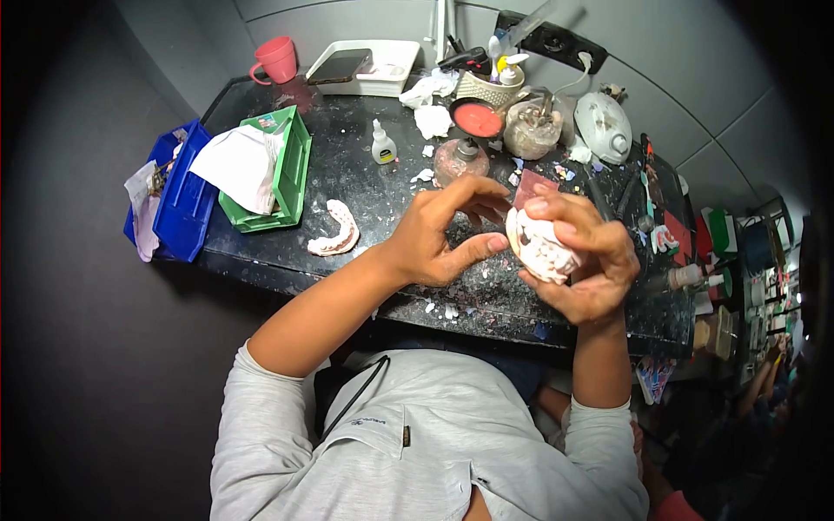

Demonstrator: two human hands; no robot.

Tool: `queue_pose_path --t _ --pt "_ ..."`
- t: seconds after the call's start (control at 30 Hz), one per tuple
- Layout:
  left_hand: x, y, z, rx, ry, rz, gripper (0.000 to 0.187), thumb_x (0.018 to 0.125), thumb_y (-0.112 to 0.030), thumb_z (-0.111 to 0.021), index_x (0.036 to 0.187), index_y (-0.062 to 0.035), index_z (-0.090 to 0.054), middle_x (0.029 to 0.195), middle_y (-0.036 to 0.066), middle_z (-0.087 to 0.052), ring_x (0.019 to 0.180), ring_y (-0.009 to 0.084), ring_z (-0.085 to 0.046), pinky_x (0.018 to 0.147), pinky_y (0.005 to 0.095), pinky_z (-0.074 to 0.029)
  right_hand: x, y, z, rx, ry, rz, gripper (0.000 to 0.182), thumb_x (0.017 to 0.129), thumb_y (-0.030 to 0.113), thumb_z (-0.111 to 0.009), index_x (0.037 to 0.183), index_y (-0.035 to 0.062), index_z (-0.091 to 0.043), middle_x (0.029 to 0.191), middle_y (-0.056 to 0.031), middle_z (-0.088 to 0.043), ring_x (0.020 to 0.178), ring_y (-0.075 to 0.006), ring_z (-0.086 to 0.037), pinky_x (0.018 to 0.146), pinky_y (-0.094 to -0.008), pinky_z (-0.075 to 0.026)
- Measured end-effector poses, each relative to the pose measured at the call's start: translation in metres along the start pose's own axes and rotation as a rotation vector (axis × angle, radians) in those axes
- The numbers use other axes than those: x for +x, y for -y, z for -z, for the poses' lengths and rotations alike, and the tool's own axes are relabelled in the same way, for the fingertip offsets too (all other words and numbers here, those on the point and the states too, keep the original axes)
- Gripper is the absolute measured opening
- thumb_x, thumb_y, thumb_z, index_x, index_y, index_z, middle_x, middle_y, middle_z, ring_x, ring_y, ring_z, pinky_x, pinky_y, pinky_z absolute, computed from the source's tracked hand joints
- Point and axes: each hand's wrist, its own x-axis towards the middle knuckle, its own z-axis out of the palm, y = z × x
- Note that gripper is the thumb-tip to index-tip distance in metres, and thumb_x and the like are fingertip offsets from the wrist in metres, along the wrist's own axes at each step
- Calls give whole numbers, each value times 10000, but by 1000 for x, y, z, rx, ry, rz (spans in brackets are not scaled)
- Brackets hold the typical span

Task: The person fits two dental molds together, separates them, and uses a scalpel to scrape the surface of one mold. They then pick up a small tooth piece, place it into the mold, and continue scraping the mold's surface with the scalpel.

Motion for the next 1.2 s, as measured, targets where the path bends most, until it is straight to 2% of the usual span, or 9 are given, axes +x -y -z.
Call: queue_pose_path --t 0.03,0.17,0.5,0.87,0.93,1.2 --pt "0 0 1 14 11 -24 468 862 -205 -779 1189 63 -578 1018 188 -694 904 272 -731 807 352 -573 -6 0 1 37 21 -39 577 675 -18 -831 1179 77 -566 1178 -224 -680 1148 -353 -628 1078 -609 -413" --pt "-2 2 0 30 22 -65 504 836 -240 -796 1177 66 -586 1002 190 -688 881 296 -723 798 356 -570 -7 7 0 64 16 -57 587 689 37 -866 1189 116 -569 1183 -203 -681 1158 -352 -621 1076 -630 -406" --pt "-2 2 -2 65 31 -156 506 815 -286 -813 1131 52 -610 967 179 -687 830 286 -704 758 348 -565 -12 6 3 251 28 -63 625 678 53 -886 1214 111 -570 1193 -195 -676 1164 -364 -624 1084 -645 -388" --pt "0 0 1 85 61 -184 472 817 -320 -802 1050 54 -633 927 177 -683 800 302 -691 728 357 -556 -9 5 -1 205 7 -73 606 679 53 -885 1192 94 -565 1170 -206 -682 1155 -361 -626 1080 -647 -389" --pt "-1 0 1 85 64 -184 467 815 -325 -801 1036 52 -636 922 179 -680 796 308 -687 719 360 -552 -5 7 -3 210 -28 -73 595 653 -28 -875 1157 69 -575 1125 -242 -691 1111 -351 -670 1055 -585 -441" --pt "0 0 2 115 68 -192 442 811 -318 -799 1007 43 -637 896 177 -672 787 313 -680 700 357 -541 -4 4 -2 155 -20 -100 570 664 -44 -857 1152 37 -574 1135 -248 -688 1120 -343 -672 1057 -549 -452"
